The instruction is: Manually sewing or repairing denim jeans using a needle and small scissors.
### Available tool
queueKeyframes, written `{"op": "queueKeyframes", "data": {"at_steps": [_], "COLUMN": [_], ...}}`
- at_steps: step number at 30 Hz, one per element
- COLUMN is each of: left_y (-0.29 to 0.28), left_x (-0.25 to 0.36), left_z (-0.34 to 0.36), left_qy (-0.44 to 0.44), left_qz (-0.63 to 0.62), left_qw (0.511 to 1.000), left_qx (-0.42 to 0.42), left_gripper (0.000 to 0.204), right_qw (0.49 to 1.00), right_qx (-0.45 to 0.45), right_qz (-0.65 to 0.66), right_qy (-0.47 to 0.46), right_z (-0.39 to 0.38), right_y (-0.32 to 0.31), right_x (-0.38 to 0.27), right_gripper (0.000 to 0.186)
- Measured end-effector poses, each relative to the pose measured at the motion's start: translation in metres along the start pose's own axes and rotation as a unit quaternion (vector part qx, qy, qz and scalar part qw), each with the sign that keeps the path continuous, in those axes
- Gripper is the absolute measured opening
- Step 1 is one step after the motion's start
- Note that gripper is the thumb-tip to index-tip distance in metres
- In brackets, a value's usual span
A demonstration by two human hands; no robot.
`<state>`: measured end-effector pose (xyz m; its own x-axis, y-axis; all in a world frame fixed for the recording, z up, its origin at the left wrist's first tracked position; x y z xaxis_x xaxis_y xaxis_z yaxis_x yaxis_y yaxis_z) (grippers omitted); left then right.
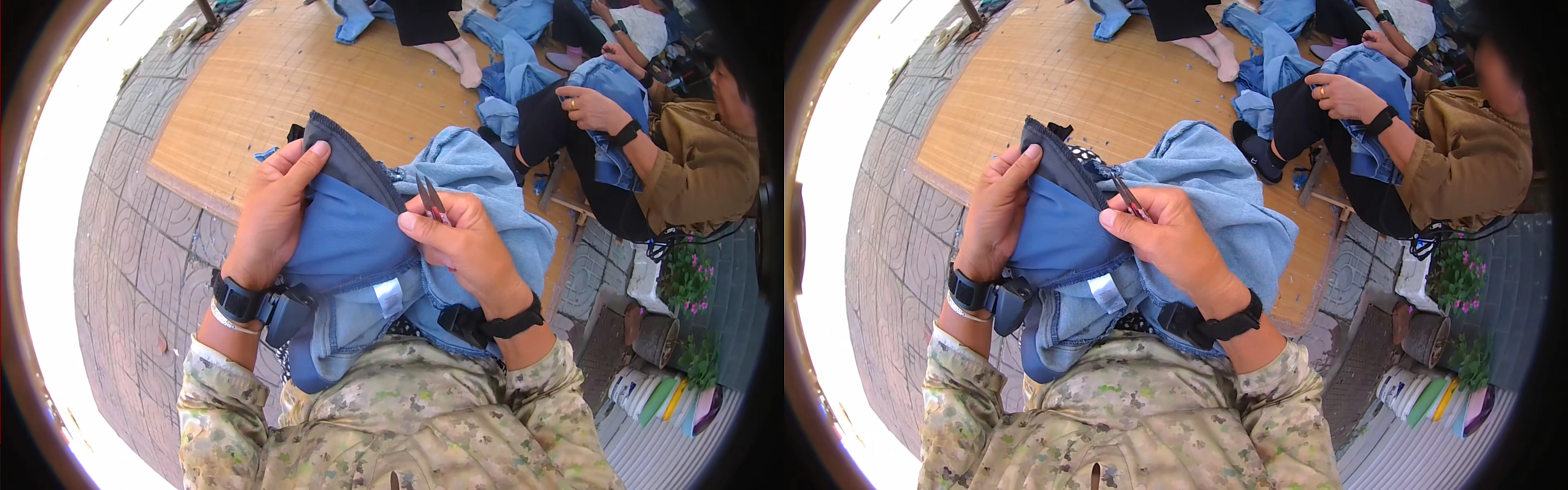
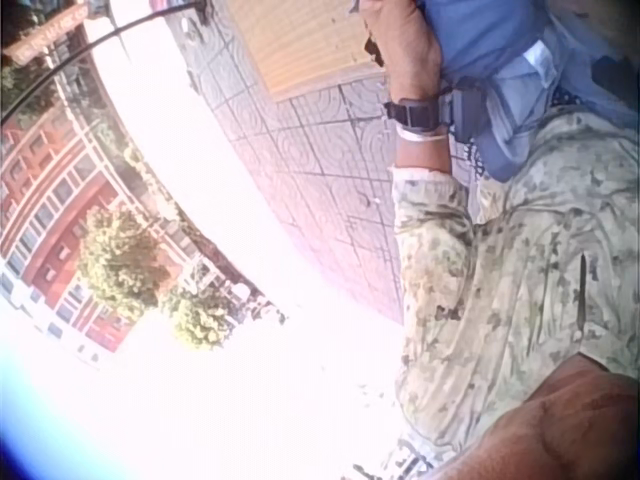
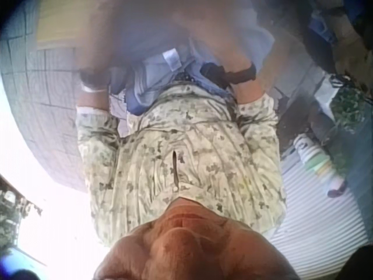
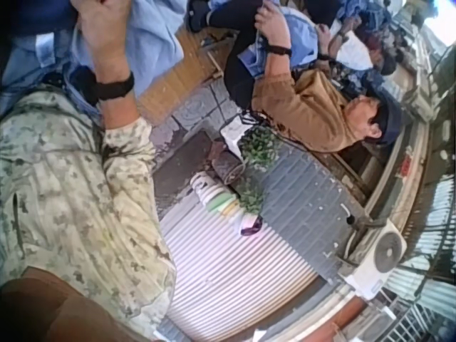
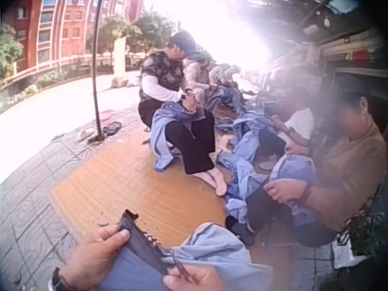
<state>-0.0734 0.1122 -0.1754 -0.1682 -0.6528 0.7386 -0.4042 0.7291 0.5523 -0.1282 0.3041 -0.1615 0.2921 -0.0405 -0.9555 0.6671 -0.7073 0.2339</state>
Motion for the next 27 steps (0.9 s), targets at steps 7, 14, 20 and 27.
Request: {"op": "queueKeyframes", "data": {"at_steps": [7,14,20,27], "left_y": [-0.007,-0.008,-0.022,-0.017], "left_x": [-0.002,0.013,0.02,0.022], "left_z": [-0.003,-0.041,-0.065,-0.072], "left_qy": [0.027,0.139,0.188,0.197], "left_qz": [0.016,0.11,0.158,0.189], "left_qw": [0.999,0.98,0.967,0.961], "left_qx": [-0.038,-0.088,-0.069,-0.035], "left_gripper": [0.019,0.021,0.026,0.028], "right_qw": [0.987,0.933,0.82,0.767], "right_qx": [0.025,0.11,0.038,0.028], "right_qz": [-0.14,-0.292,-0.534,-0.608], "right_qy": [-0.069,-0.18,-0.203,-0.201], "right_z": [-0.015,-0.055,-0.109,-0.146], "right_y": [0.004,-0.006,-0.018,-0.031], "right_x": [0.005,-0.017,-0.02,-0.002], "right_gripper": [0.011,0.012,0.038,0.045]}}
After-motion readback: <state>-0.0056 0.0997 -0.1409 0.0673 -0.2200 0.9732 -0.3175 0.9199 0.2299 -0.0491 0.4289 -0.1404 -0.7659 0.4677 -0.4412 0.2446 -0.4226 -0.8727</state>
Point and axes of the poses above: each hand's wrist, its own z-axis towards the middle knuckle, its own y-axis out of the palm, x = y × z, the point moved 5 cm from there along z, towards the middle knuckle, and after that the axes turned 6 degrees about -y, right-handed, at the moved point
